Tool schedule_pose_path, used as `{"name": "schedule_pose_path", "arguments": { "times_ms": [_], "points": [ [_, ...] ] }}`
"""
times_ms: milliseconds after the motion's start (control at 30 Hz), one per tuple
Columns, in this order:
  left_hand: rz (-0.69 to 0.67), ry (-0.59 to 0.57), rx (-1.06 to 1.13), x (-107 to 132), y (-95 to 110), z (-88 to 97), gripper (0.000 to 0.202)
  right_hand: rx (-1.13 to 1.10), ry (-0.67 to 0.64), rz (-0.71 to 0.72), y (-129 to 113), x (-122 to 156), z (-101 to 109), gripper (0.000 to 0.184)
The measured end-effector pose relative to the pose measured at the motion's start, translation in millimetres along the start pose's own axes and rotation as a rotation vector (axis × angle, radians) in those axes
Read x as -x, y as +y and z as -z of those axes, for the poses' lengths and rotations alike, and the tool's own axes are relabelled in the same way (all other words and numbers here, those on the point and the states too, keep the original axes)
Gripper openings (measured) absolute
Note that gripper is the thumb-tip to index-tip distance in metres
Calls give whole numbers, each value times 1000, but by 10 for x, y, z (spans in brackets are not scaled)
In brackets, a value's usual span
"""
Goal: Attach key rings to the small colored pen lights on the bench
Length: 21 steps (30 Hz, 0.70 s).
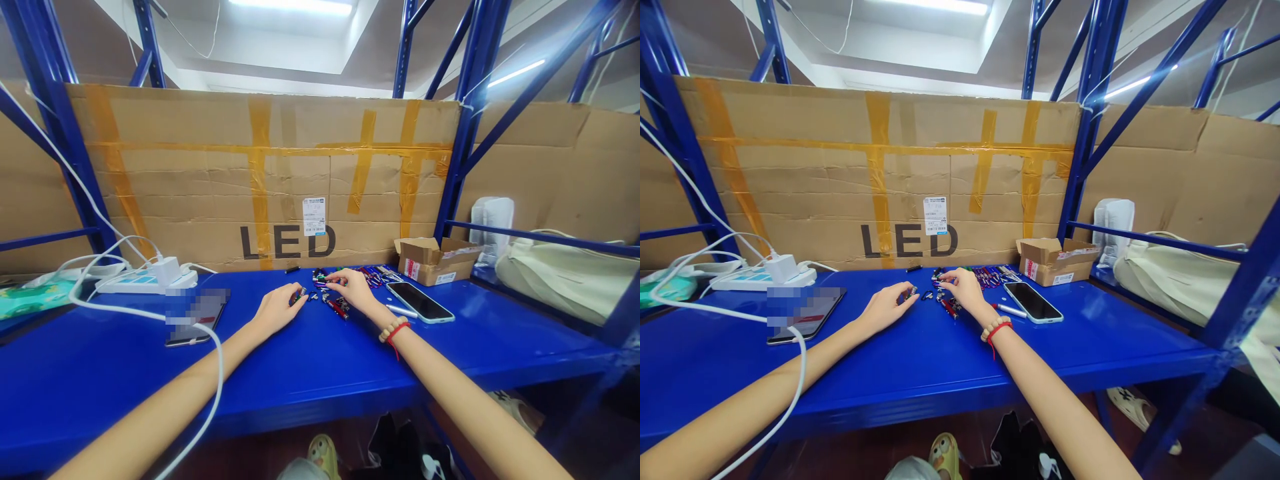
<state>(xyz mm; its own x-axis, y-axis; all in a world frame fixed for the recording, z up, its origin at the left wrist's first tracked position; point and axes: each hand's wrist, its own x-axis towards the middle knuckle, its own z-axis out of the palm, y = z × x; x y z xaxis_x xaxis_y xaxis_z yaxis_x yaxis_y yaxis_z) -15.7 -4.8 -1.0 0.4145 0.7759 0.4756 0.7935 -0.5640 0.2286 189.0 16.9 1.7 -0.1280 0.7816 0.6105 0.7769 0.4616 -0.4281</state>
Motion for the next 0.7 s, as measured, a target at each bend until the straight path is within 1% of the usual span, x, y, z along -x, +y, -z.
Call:
{"name": "schedule_pose_path", "arguments": {
  "times_ms": [100, 267, 367, 433, 533, 633, 700],
  "points": [
    [-25, -20, -14, -6, -5, -22, 25, -113, -40, 42, -30, -3, -43, 18],
    [-26, -52, -46, -15, -23, -48, 27, -342, -97, 16, -96, 11, -75, 22],
    [-57, -65, -49, -8, -9, -48, 28, -467, -132, 26, -143, 18, -67, 25],
    [-81, -66, -39, 1, 7, -52, 29, -486, -158, 42, -165, 21, -64, 25],
    [-85, -59, 9, 15, 14, -70, 29, -446, -161, 71, -181, 25, -67, 22],
    [-78, -38, 96, 25, 0, -87, 29, -399, -146, 58, -191, 33, -69, 20],
    [-83, -38, 145, 30, -10, -89, 28, -406, -157, 39, -198, 41, -67, 20]
  ]
}}
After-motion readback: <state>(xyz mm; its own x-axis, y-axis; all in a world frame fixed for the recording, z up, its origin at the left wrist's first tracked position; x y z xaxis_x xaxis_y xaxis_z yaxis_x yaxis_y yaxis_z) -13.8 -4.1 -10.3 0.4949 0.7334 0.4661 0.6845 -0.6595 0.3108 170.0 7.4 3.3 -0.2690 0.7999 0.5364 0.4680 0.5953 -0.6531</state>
